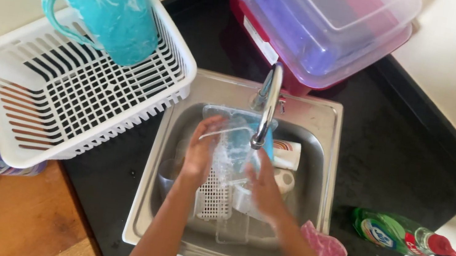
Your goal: Washing plastic containers and a pitcher in a sink using a sponge and soap.
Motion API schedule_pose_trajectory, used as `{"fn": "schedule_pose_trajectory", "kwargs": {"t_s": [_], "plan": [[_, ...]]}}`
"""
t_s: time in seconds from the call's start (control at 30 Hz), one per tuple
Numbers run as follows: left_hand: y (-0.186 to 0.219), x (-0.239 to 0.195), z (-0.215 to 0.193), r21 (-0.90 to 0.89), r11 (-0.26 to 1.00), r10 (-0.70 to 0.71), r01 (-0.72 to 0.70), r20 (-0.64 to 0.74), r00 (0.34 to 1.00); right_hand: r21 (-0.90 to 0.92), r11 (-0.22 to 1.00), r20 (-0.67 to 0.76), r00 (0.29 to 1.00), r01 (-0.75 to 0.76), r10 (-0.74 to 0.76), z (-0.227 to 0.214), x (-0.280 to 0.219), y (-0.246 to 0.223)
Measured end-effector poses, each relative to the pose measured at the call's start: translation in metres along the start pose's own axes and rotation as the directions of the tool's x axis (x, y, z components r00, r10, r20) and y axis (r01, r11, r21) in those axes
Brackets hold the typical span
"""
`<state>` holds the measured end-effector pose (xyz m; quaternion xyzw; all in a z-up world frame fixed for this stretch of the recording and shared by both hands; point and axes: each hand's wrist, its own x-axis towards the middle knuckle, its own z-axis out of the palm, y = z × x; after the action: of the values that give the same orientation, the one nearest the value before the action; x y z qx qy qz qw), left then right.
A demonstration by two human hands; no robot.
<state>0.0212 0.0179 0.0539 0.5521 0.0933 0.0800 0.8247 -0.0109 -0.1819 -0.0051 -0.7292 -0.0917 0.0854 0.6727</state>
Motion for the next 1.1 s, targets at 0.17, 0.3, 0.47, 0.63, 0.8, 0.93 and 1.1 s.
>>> {"fn": "schedule_pose_trajectory", "kwargs": {"t_s": [0.17, 0.3, 0.47, 0.63, 0.8, 0.93, 1.1], "plan": [[-0.024, -0.024, -0.023, -0.128, 0.989, -0.079, 0.071, -0.053, 0.995, -0.532, 0.846, -0.115, 0.988, 0.026, -0.103, 0.005, 0.034, -0.102], [0.015, -0.049, -0.012, 0.466, 0.875, -0.173, 0.132, 0.046, 0.984, -0.774, 0.537, 0.138, 0.918, 0.335, -0.372, -0.011, 0.052, -0.132], [0.011, -0.052, 0.019, 0.672, 0.719, 0.086, -0.179, 0.169, 0.982, -0.752, 0.558, 0.158, 0.918, 0.350, -0.363, -0.024, -0.006, -0.132], [-0.007, -0.044, 0.040, 0.758, 0.262, 0.350, -0.597, 0.502, 0.791, -0.855, 0.510, -0.090, 0.942, 0.094, -0.324, -0.056, -0.125, -0.089], [0.011, -0.035, 0.058, 0.797, 0.130, 0.069, -0.590, 0.586, 0.807, -0.937, 0.241, -0.262, 0.965, -0.254, 0.000, -0.087, -0.188, -0.080], [0.024, -0.047, 0.051, 0.758, 0.208, 0.252, -0.618, 0.569, 0.783, -0.942, 0.184, -0.284, 0.959, -0.282, 0.018, -0.093, -0.191, -0.078], [-0.014, -0.051, 0.029, 0.722, 0.506, 0.421, -0.472, 0.271, 0.866, -0.923, 0.152, -0.352, 0.935, -0.353, 0.030, -0.108, -0.192, -0.057]]}}
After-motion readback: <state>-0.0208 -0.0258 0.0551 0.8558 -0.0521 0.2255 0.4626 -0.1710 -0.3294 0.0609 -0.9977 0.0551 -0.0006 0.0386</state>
